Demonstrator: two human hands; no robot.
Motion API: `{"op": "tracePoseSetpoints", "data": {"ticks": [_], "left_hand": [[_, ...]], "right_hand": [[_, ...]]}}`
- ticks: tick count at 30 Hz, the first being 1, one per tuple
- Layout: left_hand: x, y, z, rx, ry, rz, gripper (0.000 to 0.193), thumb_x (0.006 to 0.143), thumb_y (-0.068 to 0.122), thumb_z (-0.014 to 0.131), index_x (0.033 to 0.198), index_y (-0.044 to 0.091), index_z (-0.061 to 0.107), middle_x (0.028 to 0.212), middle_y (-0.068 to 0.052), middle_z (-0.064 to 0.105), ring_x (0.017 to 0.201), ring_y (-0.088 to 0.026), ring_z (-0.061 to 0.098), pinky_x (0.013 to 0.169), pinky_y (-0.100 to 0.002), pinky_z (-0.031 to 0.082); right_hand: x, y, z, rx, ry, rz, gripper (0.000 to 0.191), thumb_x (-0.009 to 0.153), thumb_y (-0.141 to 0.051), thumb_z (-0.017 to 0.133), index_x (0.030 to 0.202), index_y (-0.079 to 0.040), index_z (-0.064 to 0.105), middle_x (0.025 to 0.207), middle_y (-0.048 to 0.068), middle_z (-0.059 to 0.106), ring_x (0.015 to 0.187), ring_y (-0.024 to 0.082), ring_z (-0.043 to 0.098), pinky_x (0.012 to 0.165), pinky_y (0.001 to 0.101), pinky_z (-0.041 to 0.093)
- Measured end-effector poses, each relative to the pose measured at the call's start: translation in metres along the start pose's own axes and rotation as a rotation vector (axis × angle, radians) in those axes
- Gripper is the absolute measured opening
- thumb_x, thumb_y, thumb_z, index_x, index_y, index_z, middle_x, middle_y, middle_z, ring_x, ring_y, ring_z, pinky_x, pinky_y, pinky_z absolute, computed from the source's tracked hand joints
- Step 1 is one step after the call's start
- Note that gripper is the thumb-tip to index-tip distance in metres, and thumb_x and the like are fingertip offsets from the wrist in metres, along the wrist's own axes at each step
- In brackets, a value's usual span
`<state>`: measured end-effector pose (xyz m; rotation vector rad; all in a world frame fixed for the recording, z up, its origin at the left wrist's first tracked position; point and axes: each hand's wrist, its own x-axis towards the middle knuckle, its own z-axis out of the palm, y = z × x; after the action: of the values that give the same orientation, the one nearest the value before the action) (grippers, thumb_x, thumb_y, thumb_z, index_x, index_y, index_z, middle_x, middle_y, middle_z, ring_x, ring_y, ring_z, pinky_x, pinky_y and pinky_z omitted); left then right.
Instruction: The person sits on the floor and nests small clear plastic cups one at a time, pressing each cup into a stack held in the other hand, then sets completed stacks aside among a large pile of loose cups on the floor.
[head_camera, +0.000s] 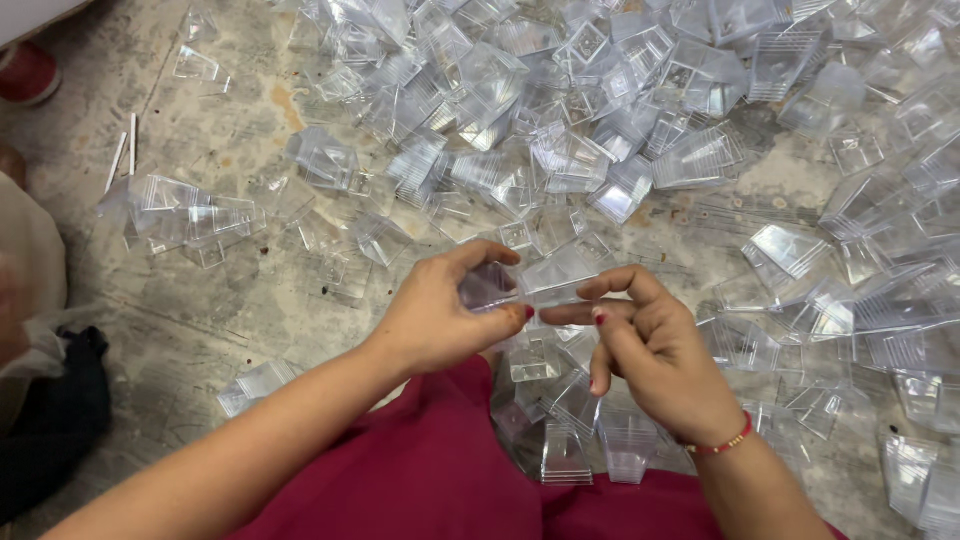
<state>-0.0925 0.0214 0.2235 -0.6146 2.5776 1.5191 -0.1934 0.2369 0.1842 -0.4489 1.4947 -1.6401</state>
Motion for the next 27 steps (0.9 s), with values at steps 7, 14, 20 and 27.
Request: {"op": "tracePoseSetpoints", "data": {"ticks": [7, 14, 20, 27], "left_hand": [[-0.002, 0.003, 0.006, 0.021, 0.034, 0.203, 0.066, 0.077, 0.043, 0.083, 0.131, 0.008, 0.068, 0.104, -0.009, 0.079, 0.094, -0.015, 0.077, 0.084, -0.031, 0.059], [-0.002, 0.003, 0.003, -0.108, -0.017, 0.028, 0.063, 0.079, 0.035, 0.076, 0.136, 0.009, 0.063, 0.099, -0.010, 0.079, 0.087, -0.018, 0.076, 0.079, -0.031, 0.061], [-0.002, -0.004, 0.013, -0.225, -0.197, 0.317, 0.049, 0.100, 0.024, 0.062, 0.144, 0.004, 0.052, 0.133, -0.009, 0.065, 0.121, -0.015, 0.061, 0.100, -0.031, 0.047], [-0.002, -0.006, 0.016, -0.446, -0.308, -0.190, 0.038, 0.102, 0.033, 0.051, 0.121, 0.010, 0.072, 0.104, -0.006, 0.072, 0.090, -0.012, 0.064, 0.080, -0.028, 0.053]], "right_hand": [[-0.005, 0.014, 0.010, -0.055, 0.045, 0.039, 0.013, 0.094, -0.002, 0.061, 0.106, -0.001, 0.056, 0.096, 0.015, 0.078, 0.051, 0.004, 0.058, 0.040, 0.0215, 0.046], [0.004, -0.004, -0.011, 0.039, 0.260, -0.093, 0.009, 0.098, -0.010, 0.061, 0.104, -0.003, 0.061, 0.094, 0.012, 0.082, 0.041, 0.003, 0.048, 0.038, 0.0195, 0.040], [-0.007, -0.004, 0.012, 0.115, -0.168, 0.035, 0.029, 0.103, -0.018, 0.054, 0.126, -0.005, 0.063, 0.087, 0.011, 0.071, 0.053, 0.008, 0.065, 0.049, 0.0263, 0.054], [0.000, -0.012, -0.124, -0.871, 0.752, -0.015, 0.031, 0.088, -0.036, 0.076, 0.102, -0.008, 0.075, 0.096, 0.007, 0.079, 0.076, 0.020, 0.077, 0.066, 0.0324, 0.058]]}}
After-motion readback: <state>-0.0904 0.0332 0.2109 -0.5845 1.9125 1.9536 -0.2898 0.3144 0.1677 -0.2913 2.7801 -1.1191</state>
